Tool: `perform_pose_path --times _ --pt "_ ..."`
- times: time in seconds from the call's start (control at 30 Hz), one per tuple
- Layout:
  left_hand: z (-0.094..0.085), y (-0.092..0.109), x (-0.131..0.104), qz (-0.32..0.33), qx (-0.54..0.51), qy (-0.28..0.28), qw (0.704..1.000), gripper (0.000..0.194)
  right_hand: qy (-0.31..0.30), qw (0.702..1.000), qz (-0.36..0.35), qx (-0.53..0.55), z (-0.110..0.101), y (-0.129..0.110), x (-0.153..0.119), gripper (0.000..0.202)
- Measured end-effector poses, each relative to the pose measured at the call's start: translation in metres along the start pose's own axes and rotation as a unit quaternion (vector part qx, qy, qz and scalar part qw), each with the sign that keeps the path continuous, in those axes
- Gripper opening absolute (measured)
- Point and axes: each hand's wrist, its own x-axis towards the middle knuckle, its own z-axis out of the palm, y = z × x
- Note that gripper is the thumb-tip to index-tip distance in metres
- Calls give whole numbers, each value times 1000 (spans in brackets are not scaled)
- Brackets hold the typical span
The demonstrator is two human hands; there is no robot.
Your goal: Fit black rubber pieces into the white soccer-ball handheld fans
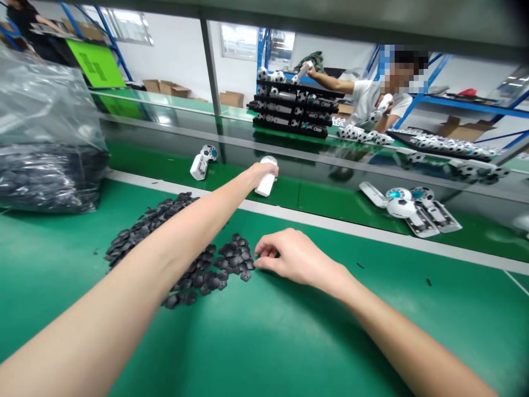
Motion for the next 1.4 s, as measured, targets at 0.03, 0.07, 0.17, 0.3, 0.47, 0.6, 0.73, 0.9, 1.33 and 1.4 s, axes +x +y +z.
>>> perform_pose_path --times 0.03,0.07,0.17,0.3,0.47,0.6,0.73,0.9,1.33,1.4 --pt "-6 -2 -5 1 -28 -8 1000 32 -1 1000 0 -8 1 0 0 6" --pt "-11 -3 -11 7 -56 -14 998 28 -1 1000 0 -16 2 0 0 7" --pt "-22 -3 -34 41 -130 -24 990 24 4 1000 -7 -22 7 0 2 7" --pt "-28 0 -70 94 -180 -25 979 33 -3 1000 -8 3 12 1 3 9" --pt "-36 1 -106 149 -173 -17 973 49 -5 1000 7 27 14 3 2 11" --pt "-43 -4 -125 172 -125 10 977 59 -7 1000 -3 27 15 3 3 9" --pt "-43 -12 -136 165 -135 25 977 59 1 997 -3 74 13 8 3 13" --pt "-39 -19 -142 147 -183 -6 972 55 -38 949 0 314 1 13 0 25" --pt "-43 -26 -154 209 -69 -30 975 60 247 887 -41 389 -46 4 -5 23" --pt "-49 -21 -154 220 -18 -2 975 56 259 875 -26 409 -45 5 -4 29"
